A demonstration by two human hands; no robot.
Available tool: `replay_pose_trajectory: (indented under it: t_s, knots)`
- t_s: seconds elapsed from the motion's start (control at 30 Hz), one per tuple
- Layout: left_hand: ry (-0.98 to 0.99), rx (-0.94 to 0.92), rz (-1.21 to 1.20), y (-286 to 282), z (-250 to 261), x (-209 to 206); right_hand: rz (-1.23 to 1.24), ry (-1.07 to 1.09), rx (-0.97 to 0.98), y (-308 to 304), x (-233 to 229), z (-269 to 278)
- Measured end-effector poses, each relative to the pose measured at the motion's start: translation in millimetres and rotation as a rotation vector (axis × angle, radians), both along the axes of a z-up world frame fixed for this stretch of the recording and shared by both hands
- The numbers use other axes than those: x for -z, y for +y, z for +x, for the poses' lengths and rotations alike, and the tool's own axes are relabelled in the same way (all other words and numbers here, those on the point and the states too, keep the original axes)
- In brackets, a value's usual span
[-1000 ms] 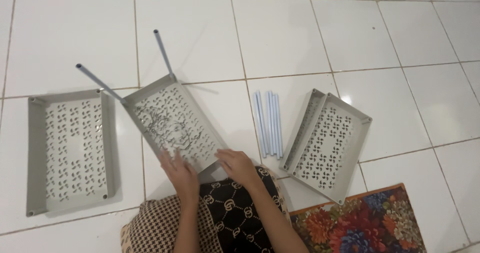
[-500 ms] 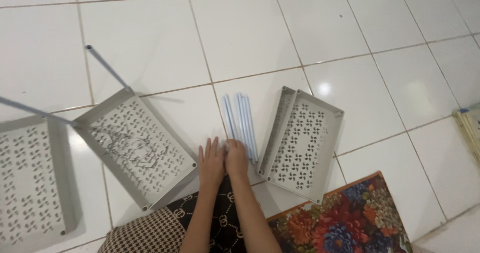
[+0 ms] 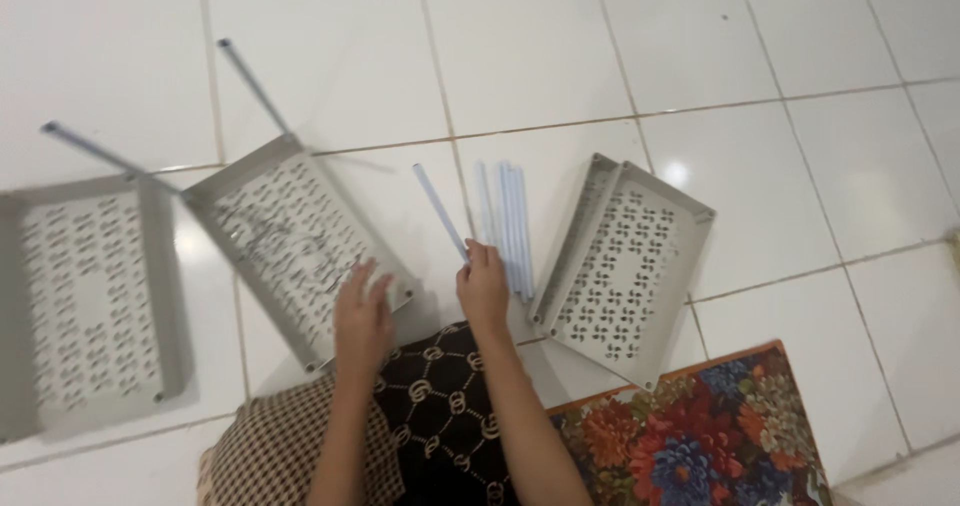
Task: The person assembles a two-tier plastic storage rack by inserting gray cylindrical legs into the corners of perforated trays. They attach legs to each tray, then stack the trays to form a two-tier unit.
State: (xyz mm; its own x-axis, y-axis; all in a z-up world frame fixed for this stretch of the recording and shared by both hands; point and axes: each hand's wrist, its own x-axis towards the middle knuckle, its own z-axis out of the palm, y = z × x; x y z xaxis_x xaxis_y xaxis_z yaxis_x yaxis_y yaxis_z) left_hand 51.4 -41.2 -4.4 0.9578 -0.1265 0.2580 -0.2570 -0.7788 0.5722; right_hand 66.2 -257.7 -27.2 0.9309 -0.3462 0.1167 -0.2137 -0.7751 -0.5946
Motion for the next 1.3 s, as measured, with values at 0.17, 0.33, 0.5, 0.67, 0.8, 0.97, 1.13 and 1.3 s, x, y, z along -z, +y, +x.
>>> replay_pose_trajectory:
  t_s: [0.17, 0.33, 0.5, 0.67, 0.8, 0.97, 1.13, 1.3]
  knots:
    - [0.120, -0.274, -0.243, 98.4, -37.2, -41.3, 0.354, 0.002, -0.251, 52.6, -42.2, -34.0]
    - [0.036, -0.373, -0.431, 129.1, -55.1, -49.0, 0.650, 0.073, -0.549, 133.2, -52.7, -54.5]
    - [0.212, -0.303, -0.728, 126.9, -67.7, -39.1, 0.742, 0.202, -0.542, 181.1, -50.4, -71.4]
    - [0.171, -0.248, -0.777, 134.1, -71.2, -51.0, 0.619, 0.192, -0.560, 201.5, -62.5, -78.2]
    - [0.067, -0.146, -0.822, 127.3, -73.9, -56.0, 0.503, 0.026, -0.588, 202.7, -65.3, -80.2]
    - [0.197, -0.271, -0.746, 120.8, -72.3, -63.3, 0.450, 0.110, -0.619, 202.4, -61.7, -74.0]
    - [0.186, -0.333, -0.718, 121.5, -72.0, -68.0, 0.372, 0.116, -0.674, 202.5, -54.3, -73.8]
    - [0.347, -0.319, -0.725, 119.8, -72.6, -66.9, 0.407, 0.243, -0.670, 196.9, -52.5, -73.1]
